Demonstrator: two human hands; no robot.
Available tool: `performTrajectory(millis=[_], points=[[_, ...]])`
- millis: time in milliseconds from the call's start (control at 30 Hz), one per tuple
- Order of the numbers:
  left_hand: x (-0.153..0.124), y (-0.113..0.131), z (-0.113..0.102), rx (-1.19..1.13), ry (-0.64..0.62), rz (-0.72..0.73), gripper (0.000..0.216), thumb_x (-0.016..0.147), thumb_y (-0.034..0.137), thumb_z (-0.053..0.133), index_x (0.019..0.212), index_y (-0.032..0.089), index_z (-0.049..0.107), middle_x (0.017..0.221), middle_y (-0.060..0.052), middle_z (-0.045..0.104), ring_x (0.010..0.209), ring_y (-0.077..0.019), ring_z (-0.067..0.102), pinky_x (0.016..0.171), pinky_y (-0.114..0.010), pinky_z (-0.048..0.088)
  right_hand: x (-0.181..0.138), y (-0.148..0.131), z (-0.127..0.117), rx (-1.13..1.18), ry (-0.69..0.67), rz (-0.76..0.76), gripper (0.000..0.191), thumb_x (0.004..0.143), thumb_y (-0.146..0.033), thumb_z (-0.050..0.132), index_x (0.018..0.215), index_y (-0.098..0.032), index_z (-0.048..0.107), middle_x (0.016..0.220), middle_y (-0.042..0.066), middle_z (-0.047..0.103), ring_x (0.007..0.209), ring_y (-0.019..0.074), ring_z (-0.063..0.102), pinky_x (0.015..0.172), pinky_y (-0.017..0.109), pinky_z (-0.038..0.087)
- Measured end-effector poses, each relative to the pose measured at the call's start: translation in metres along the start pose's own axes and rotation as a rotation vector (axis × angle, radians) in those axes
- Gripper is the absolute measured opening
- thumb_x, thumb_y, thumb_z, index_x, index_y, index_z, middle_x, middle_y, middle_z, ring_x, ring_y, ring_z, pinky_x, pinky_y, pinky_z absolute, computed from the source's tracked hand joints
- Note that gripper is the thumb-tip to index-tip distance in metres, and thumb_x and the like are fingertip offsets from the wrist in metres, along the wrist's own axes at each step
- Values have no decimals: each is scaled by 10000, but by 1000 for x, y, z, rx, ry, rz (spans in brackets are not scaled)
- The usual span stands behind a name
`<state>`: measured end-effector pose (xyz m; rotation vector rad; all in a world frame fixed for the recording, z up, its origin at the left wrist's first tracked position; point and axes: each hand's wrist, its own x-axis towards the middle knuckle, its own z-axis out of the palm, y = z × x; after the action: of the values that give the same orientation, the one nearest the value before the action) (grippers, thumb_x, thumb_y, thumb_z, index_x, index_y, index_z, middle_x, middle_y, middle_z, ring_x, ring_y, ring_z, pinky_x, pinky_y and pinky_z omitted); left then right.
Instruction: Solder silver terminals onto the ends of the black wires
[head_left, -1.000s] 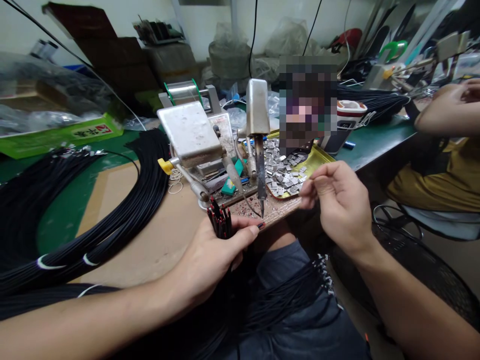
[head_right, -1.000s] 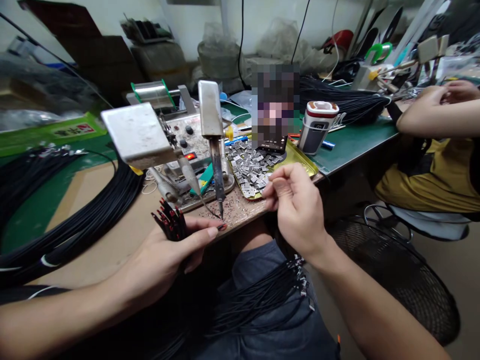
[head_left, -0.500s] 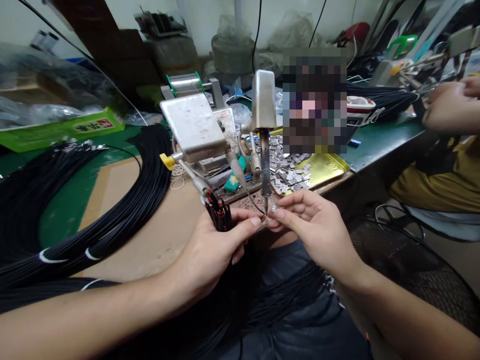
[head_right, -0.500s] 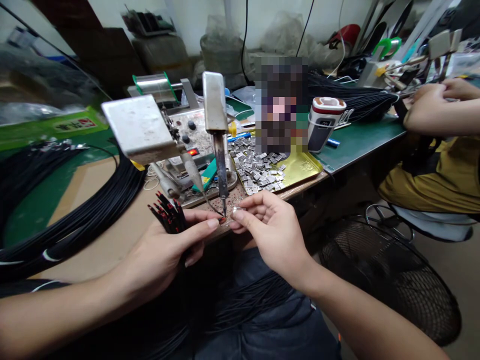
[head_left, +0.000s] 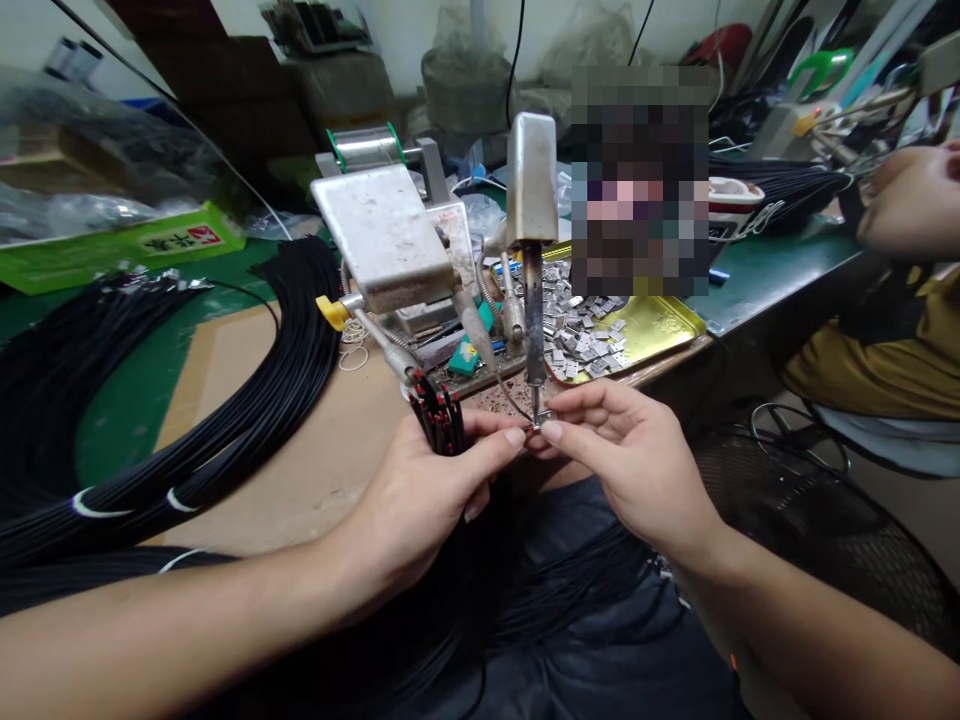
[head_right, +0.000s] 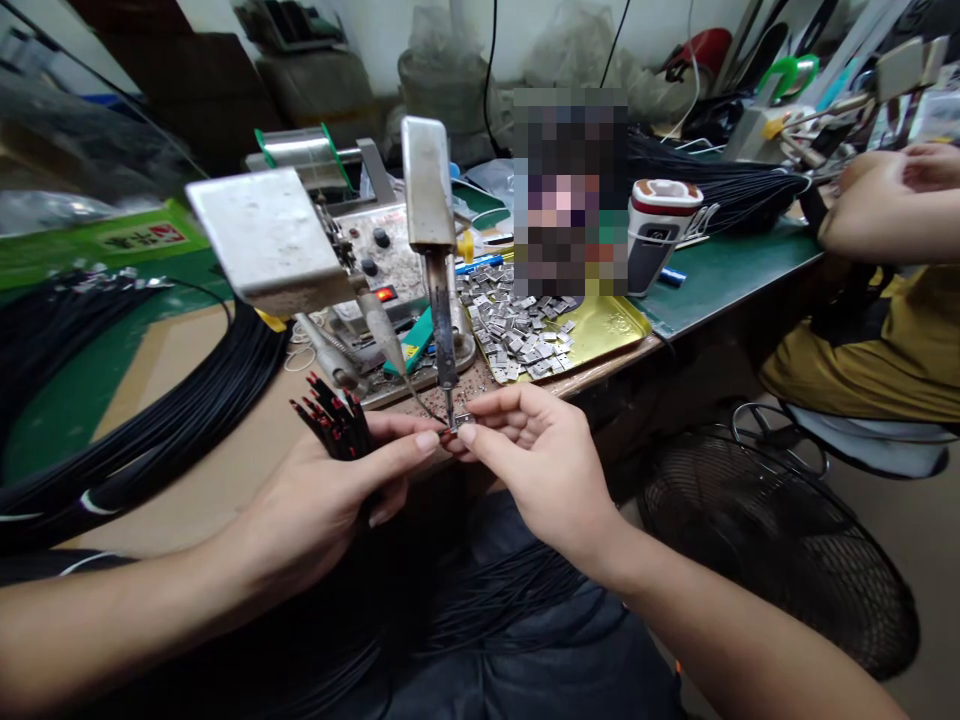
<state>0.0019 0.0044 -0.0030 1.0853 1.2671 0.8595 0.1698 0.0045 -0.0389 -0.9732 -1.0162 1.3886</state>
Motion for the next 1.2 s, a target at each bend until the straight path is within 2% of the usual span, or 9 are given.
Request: performTrajectory(millis=[833, 1033, 1200], points=[[0, 2, -2, 0, -20, 6, 234, 745, 356, 780, 807, 138, 724, 572, 29, 566, 448, -53, 398, 385, -161, 271, 2, 4, 0, -10, 18, -38, 220, 732, -253, 822, 905, -169, 715, 773, 38, 772, 713, 193, 749, 720, 325, 622], [0, 4, -1, -4, -24, -9, 219, 746, 332, 778, 808, 129, 722, 602, 19, 594, 461, -51, 403, 393, -162, 276, 0, 3, 0, 2, 21, -38, 216, 720, -220, 830, 898, -170, 717, 770, 29, 774, 705, 171, 747, 709, 275, 616], [0, 2, -2, 27, -14, -14, 221, 753, 341, 768, 819, 137, 712, 609, 16, 593, 466, -58, 402, 402, -169, 271, 1, 3, 0, -16, 24, -19, 217, 717, -229, 828, 891, -167, 715, 770, 31, 773, 702, 175, 746, 710, 286, 618]])
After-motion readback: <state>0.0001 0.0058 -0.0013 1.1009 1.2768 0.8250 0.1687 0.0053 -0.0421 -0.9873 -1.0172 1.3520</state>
